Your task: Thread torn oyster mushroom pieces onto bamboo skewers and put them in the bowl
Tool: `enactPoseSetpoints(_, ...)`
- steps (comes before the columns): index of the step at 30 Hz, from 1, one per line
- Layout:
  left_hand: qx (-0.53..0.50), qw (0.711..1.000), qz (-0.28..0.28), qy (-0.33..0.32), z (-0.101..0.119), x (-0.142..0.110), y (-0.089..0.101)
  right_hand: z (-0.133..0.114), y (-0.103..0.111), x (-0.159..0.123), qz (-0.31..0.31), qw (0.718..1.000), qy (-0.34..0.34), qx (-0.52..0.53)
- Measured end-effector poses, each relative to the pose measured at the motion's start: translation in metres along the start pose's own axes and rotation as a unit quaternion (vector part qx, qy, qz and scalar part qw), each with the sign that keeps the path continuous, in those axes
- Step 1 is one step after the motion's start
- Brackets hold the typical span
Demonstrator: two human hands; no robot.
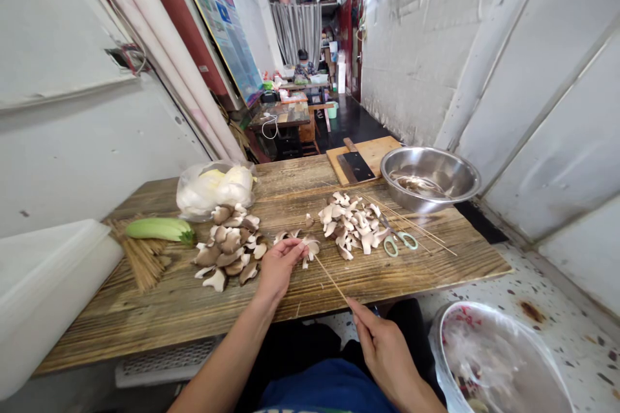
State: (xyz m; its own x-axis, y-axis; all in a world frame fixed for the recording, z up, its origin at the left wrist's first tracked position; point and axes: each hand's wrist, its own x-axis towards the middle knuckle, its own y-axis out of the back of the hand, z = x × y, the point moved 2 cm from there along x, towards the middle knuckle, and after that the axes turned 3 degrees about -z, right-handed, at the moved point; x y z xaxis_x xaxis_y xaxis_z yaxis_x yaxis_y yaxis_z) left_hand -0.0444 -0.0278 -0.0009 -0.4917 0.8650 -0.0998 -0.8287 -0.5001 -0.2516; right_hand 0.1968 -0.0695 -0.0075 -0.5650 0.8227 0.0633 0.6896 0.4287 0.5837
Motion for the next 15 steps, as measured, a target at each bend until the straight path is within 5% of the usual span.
enactPoseSetpoints(15, 0.060, 0.996, -0.037, -0.061, -0.0010, -0.0031, -0.0045, -0.0077, -0.0015, -0.0063, -0.090, 0.994, -0.031, -0.048)
